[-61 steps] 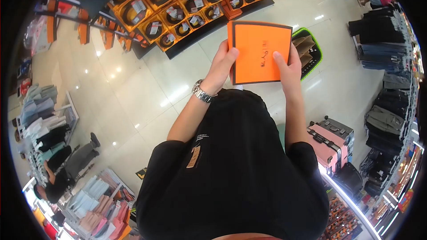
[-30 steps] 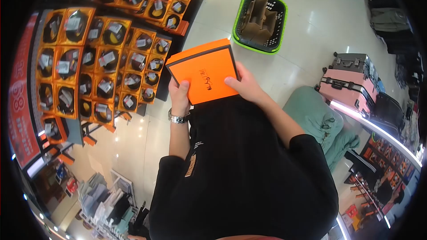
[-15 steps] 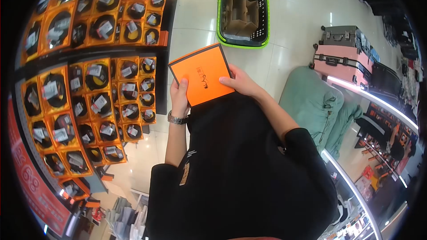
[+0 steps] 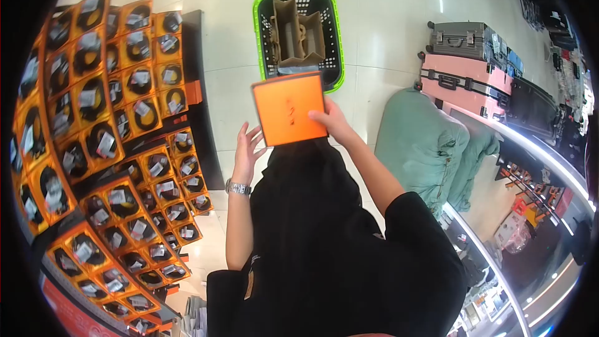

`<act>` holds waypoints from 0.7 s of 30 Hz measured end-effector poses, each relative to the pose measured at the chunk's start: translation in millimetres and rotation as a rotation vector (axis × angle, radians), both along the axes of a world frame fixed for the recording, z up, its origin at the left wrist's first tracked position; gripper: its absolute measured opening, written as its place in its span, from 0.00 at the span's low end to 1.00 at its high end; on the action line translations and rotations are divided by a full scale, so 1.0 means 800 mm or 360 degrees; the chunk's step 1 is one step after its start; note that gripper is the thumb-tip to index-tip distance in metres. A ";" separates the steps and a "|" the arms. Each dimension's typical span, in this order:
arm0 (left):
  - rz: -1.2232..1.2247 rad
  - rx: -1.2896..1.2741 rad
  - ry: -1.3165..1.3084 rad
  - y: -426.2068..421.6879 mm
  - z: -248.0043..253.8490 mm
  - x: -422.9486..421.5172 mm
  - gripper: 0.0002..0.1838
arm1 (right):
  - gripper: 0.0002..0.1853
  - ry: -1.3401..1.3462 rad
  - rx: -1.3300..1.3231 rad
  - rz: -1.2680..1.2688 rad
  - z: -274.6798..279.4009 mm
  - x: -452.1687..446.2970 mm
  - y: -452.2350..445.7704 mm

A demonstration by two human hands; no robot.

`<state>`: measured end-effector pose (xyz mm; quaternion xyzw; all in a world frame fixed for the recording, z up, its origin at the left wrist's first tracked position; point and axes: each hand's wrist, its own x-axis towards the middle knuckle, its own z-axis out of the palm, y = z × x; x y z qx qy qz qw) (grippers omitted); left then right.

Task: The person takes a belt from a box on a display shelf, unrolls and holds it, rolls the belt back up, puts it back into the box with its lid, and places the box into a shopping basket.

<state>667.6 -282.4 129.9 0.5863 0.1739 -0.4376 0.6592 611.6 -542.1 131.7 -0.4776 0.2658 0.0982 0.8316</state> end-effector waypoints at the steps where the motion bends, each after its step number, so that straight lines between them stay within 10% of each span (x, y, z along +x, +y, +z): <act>1: 0.0070 0.0149 0.0074 -0.002 -0.026 -0.005 0.35 | 0.27 0.0055 -0.0079 -0.0154 -0.014 0.004 -0.026; 11: -0.0210 0.0925 0.0571 0.061 -0.211 -0.129 0.20 | 0.32 0.0856 -0.1265 -0.0210 -0.261 0.139 -0.186; 21: -0.0069 0.0916 0.0583 0.007 -0.213 -0.126 0.19 | 0.35 0.1093 -0.1908 0.0497 -0.438 0.285 -0.180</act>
